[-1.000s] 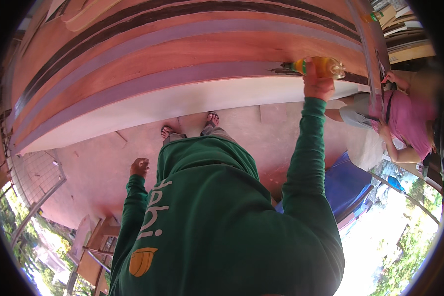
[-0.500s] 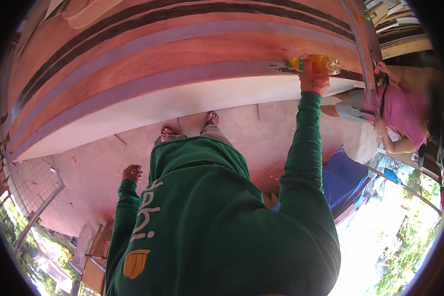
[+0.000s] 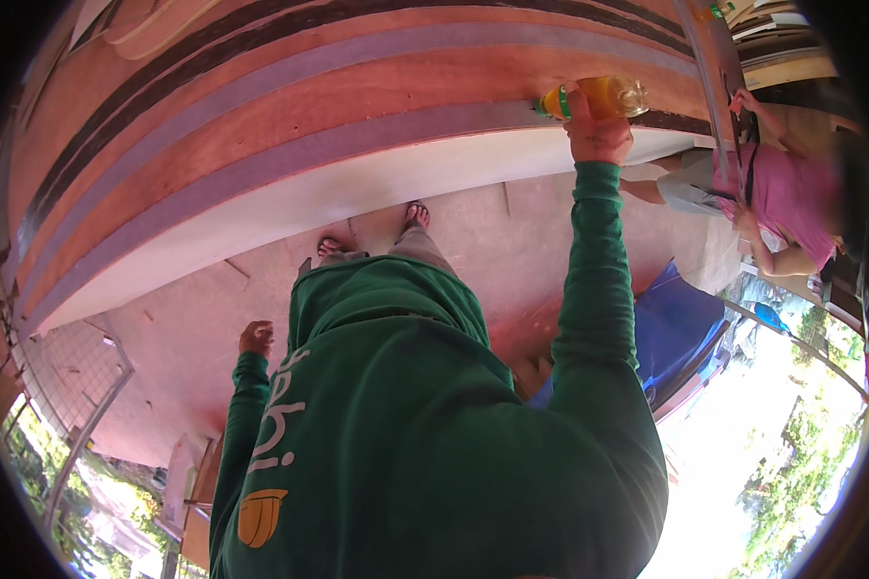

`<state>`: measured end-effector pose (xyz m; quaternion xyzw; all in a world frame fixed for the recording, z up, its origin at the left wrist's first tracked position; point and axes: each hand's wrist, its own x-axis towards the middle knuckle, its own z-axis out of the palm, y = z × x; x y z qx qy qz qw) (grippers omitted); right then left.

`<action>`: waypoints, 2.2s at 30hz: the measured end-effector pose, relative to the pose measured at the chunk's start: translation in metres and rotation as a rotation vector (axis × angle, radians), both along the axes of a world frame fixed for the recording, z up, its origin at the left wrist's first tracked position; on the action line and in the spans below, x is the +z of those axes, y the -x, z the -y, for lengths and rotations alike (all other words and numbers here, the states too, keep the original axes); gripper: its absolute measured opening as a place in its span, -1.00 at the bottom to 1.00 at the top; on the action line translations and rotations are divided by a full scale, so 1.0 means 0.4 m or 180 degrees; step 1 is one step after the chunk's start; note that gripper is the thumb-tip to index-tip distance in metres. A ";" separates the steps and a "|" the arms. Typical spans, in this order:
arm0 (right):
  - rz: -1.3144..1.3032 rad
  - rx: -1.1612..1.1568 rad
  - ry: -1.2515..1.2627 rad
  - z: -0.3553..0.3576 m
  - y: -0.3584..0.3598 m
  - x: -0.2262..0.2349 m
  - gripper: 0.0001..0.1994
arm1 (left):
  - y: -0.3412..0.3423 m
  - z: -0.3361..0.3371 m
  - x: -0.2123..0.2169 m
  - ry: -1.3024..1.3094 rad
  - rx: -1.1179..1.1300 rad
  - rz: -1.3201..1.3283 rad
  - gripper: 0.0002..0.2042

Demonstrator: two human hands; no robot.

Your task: The person uses a plastic bottle to wipe a curved wooden surface, moving the bottle back and forth along the surface. Another person is visible in the background, but the primary focus is on the cleaning action performed by the person.

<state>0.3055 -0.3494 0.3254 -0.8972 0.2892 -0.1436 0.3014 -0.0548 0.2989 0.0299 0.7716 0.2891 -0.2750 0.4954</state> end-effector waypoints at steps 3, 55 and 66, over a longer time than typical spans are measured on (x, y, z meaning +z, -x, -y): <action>0.0536 -0.0139 0.0562 0.153 -0.034 -0.077 -0.48 | -0.034 -0.015 0.005 0.0180 0.0163 -0.0299 -0.83; 0.0560 0.0406 0.0071 -0.093 0.022 -0.102 -0.46 | 0.010 -0.075 -0.013 0.0123 0.0366 -0.0667 -0.81; -0.0463 0.0213 0.0750 -0.112 -0.025 -0.045 -0.37 | 0.000 -0.089 0.019 -0.0007 0.0423 -0.0311 -0.80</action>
